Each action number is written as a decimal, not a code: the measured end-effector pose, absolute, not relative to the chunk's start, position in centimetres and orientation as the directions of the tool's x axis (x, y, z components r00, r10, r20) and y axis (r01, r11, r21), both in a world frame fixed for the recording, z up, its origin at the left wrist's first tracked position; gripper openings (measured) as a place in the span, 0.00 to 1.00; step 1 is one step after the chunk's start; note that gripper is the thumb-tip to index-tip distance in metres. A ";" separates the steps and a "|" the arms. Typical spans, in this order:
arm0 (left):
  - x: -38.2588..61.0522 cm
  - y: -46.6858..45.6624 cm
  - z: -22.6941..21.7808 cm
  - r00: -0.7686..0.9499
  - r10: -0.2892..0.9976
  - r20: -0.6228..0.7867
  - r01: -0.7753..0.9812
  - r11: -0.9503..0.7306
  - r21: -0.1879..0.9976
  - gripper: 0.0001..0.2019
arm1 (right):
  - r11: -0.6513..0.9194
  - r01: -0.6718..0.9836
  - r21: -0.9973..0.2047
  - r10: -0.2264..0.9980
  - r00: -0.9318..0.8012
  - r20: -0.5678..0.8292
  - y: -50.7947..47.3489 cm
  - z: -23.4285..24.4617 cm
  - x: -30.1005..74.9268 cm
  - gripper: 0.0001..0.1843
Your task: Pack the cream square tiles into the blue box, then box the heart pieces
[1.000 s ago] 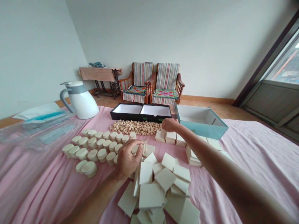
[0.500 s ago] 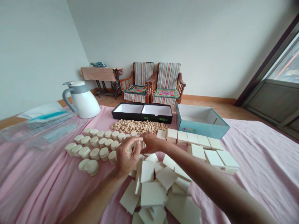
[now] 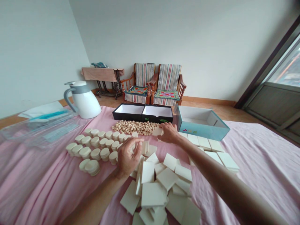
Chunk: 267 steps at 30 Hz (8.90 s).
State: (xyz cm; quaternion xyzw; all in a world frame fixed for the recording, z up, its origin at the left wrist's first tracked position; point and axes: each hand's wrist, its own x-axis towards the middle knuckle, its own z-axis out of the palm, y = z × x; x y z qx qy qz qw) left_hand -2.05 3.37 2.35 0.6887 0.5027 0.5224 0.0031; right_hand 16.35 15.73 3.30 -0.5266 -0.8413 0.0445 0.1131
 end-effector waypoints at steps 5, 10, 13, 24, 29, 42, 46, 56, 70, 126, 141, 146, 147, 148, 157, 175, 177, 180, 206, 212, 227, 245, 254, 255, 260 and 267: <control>-1.9 3.4 2.4 -0.053 0.694 0.718 0.681 -0.501 0.534 0.07 | 0.416 0.881 -0.225 0.907 -0.386 0.168 15.7 3.1 17.5 0.23; -2.0 3.5 2.4 -0.063 0.694 0.717 0.702 -0.480 0.526 0.07 | 0.569 0.764 -0.304 0.820 -0.557 0.135 13.8 3.6 15.7 0.14; -2.0 3.6 2.4 -0.057 0.695 0.717 0.707 -0.479 0.521 0.07 | 0.677 0.666 -0.313 0.721 -0.686 0.099 12.4 3.2 13.7 0.19; -2.1 3.5 2.2 -0.034 0.699 0.715 0.703 -0.491 0.514 0.08 | 0.763 0.619 -0.185 0.628 -0.778 -0.010 11.1 3.8 10.8 0.20; -2.1 3.5 2.2 -0.044 0.703 0.710 0.714 -0.475 0.515 0.07 | 0.739 0.648 -0.185 0.659 -0.752 -0.001 10.9 4.0 11.2 0.19; -2.0 3.5 2.3 -0.047 0.707 0.705 0.710 -0.473 0.522 0.07 | 0.432 0.875 -0.217 0.902 -0.415 0.123 16.2 3.4 18.4 0.27; -1.9 3.5 2.2 -0.041 0.706 0.707 0.710 -0.477 0.518 0.07 | 0.500 0.829 -0.250 0.866 -0.480 0.139 15.2 3.5 17.3 0.23; -2.1 3.6 2.3 -0.038 0.712 0.701 0.712 -0.473 0.519 0.07 | 0.719 0.644 -0.263 0.661 -0.749 -0.027 12.4 2.4 11.0 0.28; -1.9 3.5 2.2 -0.037 0.705 0.709 0.716 -0.476 0.511 0.07 | 0.518 0.825 -0.229 0.855 -0.510 0.096 15.2 4.8 16.4 0.29; 3.3 4.4 3.8 0.375 0.909 0.180 0.611 -0.388 0.690 0.08 | 0.439 0.346 -0.829 0.843 -0.478 0.247 6.7 2.8 22.0 0.19; 7.2 9.5 2.2 0.312 0.950 0.028 0.545 -0.203 0.813 0.06 | 0.356 0.357 -0.864 0.934 -0.118 0.336 4.5 2.4 28.0 0.11; 9.1 10.5 1.1 0.359 0.932 -0.045 0.649 -0.215 0.730 0.10 | 0.324 0.375 -0.869 0.944 -0.073 0.321 4.3 1.2 29.2 0.11; 8.9 10.4 1.0 0.363 0.931 -0.040 0.674 -0.233 0.701 0.10 | 0.323 0.387 -0.864 0.944 -0.072 0.321 4.3 1.3 29.2 0.11; 8.7 10.3 1.0 0.368 0.929 -0.024 0.697 -0.259 0.669 0.09 | 0.324 0.416 -0.850 0.944 -0.077 0.322 4.2 1.4 29.2 0.10; 8.0 7.4 1.1 0.613 0.789 0.050 0.678 -0.557 0.480 0.12 | 0.466 0.773 -0.431 0.881 -0.451 0.143 0.5 2.0 27.3 0.15; 7.1 7.1 0.7 0.646 0.759 0.081 0.640 -0.597 0.483 0.15 | 0.472 0.817 -0.332 0.878 -0.402 0.259 2.1 4.0 26.3 0.17; 6.9 7.2 0.6 0.610 0.787 0.093 0.669 -0.573 0.474 0.15 | 0.425 0.862 -0.277 0.900 -0.370 0.230 3.4 4.9 25.1 0.13; 6.6 7.4 0.5 0.551 0.828 0.105 0.713 -0.533 0.456 0.14 | 0.326 0.924 -0.201 0.940 -0.294 0.171 4.9 5.5 23.3 0.12; 8.9 8.4 0.8 0.518 0.854 0.035 0.801 -0.499 0.330 0.10 | 0.398 0.853 -0.338 0.915 -0.395 0.080 0.2 -0.3 25.2 0.23; 8.9 8.5 0.9 0.523 0.852 0.033 0.802 -0.505 0.319 0.09 | 0.400 0.834 -0.380 0.913 -0.399 0.085 0.1 -0.7 25.0 0.19; 6.1 9.7 2.9 0.603 0.797 -0.015 0.764 -0.572 0.298 0.14 | 0.382 0.765 -0.518 0.923 -0.346 0.170 0.5 -1.3 25.5 0.14; 1.0 8.1 5.9 0.571 0.783 -0.246 0.821 -0.541 0.184 0.11 | 0.425 0.732 -0.533 0.903 -0.386 0.191 0.6 -1.4 26.2 0.10; 1.4 8.5 5.6 0.525 0.849 -0.058 0.802 -0.470 0.369 0.11 | 0.436 0.730 -0.527 0.898 -0.388 0.206 0.7 -1.7 26.1 0.10; 1.4 8.7 5.7 0.501 0.865 -0.027 0.798 -0.450 0.400 0.11 | 0.439 0.726 -0.530 0.897 -0.387 0.213 0.7 -1.7 26.0 0.10; 2.8 10.0 5.7 0.328 0.939 0.107 0.741 -0.326 0.587 0.11 | 0.435 0.722 -0.538 0.899 -0.380 0.217 0.8 -1.6 26.0 0.10; 7.8 10.4 2.5 0.344 0.939 0.006 0.623 -0.233 0.746 0.07 | 0.454 0.706 -0.544 0.889 -0.397 0.226 0.8 -1.5 26.1 0.10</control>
